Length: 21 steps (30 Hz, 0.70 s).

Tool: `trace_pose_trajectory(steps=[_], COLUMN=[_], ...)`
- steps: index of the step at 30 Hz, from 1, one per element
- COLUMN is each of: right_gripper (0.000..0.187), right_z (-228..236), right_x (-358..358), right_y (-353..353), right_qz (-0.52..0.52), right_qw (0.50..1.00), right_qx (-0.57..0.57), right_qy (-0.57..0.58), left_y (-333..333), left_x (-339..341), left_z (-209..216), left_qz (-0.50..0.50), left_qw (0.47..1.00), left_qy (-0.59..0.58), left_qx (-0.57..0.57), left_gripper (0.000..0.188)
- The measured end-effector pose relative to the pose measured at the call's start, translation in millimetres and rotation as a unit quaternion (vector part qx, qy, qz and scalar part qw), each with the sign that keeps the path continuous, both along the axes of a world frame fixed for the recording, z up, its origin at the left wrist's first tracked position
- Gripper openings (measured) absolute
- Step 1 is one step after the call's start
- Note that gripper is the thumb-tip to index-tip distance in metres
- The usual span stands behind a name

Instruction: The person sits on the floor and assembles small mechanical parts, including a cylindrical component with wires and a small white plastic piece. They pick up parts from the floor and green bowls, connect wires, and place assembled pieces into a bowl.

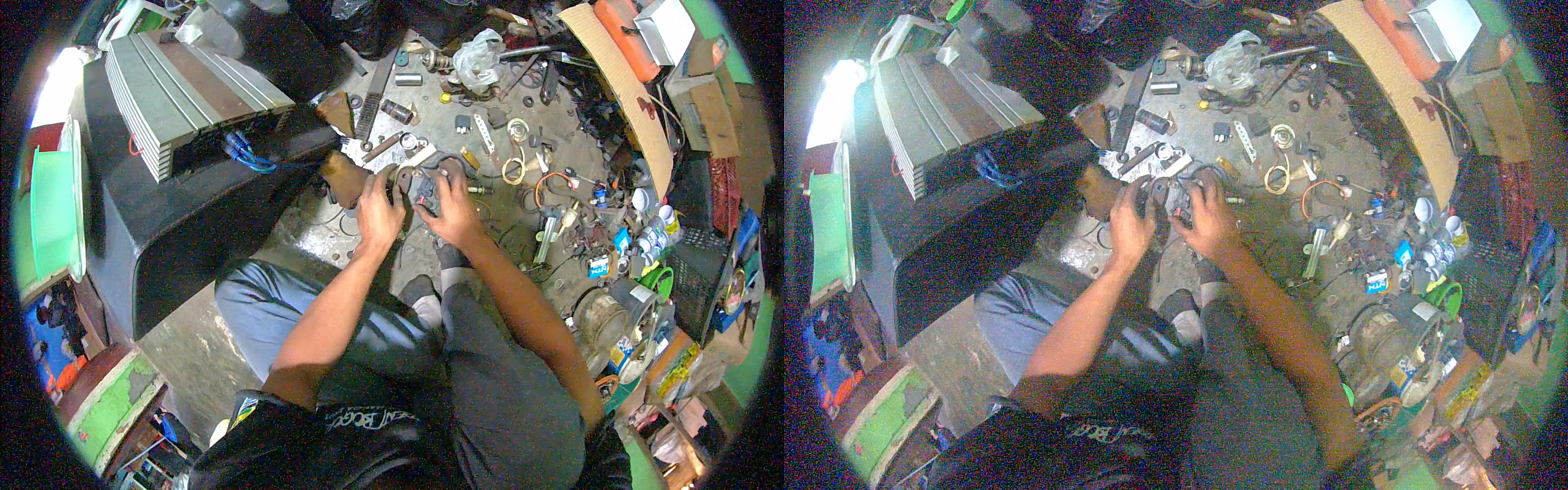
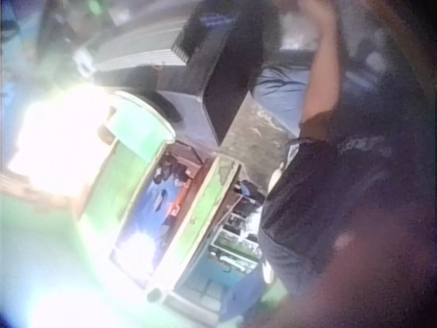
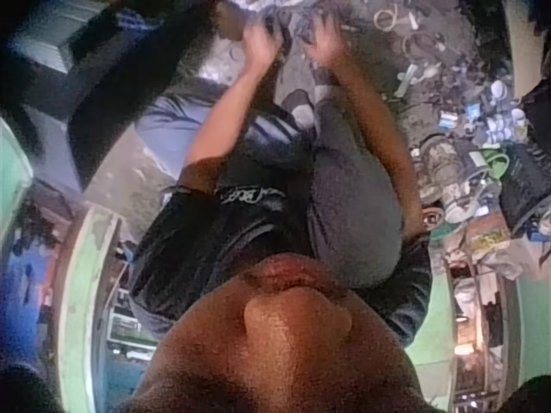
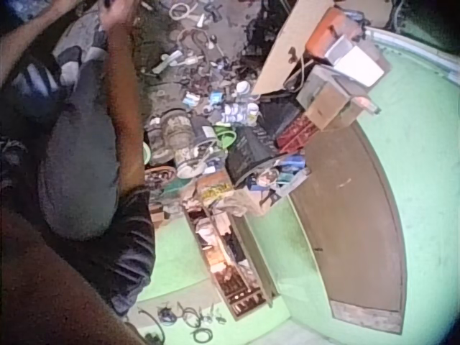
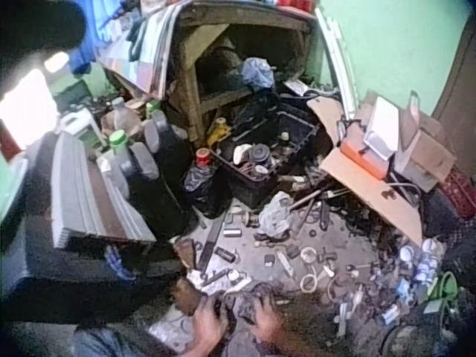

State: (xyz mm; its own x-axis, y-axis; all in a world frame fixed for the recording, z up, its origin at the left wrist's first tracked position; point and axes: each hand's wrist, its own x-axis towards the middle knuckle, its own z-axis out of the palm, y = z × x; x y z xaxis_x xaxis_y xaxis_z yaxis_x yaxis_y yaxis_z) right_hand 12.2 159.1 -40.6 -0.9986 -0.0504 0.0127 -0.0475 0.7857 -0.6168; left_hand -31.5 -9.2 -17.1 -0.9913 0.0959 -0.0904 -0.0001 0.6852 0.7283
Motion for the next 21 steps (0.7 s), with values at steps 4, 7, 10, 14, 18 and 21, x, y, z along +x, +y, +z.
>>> trace_pose_trajectory(steps=[4, 7, 10, 14, 18, 21], right_gripper=[0.077, 0.070, 0.061, 0.048, 0.042, 0.039], right_z=[5.1, -1.9, -11.1, -5.5, -11.5, -27.2], right_x=[-10.0, -13.2, -10.5, -10.4, -10.1, -6.9], right_y=[-7.5, -2.7, -1.0, -3.0, 6.1, 14.9], right_qz=[0.062, 0.096, 0.105, 0.089, 0.046, -0.025], right_qw=[0.991, 0.986, 0.979, 0.976, 0.986, 0.995], right_qx=[0.119, 0.139, 0.173, 0.186, 0.142, 0.078], right_qy=[-0.024, -0.009, -0.007, -0.070, -0.073, -0.049], left_y=[-1.3, -2.3, -2.0, -2.7, -2.9, -2.0], left_x=[-0.9, -1.7, -2.5, -2.8, -5.3, -5.4], left_z=[-5.9, -7.9, -7.4, -8.4, -11.4, -12.3], left_qz=[0.011, 0.016, 0.019, 0.026, 0.040, 0.044], left_qw=[1.000, 0.999, 0.999, 0.999, 0.998, 0.998], left_qy=[0.016, 0.023, 0.025, 0.023, 0.010, 0.015], left_qx=[0.012, 0.019, 0.018, 0.034, 0.038, 0.049], left_gripper=[0.035, 0.033, 0.033, 0.031, 0.027, 0.024])
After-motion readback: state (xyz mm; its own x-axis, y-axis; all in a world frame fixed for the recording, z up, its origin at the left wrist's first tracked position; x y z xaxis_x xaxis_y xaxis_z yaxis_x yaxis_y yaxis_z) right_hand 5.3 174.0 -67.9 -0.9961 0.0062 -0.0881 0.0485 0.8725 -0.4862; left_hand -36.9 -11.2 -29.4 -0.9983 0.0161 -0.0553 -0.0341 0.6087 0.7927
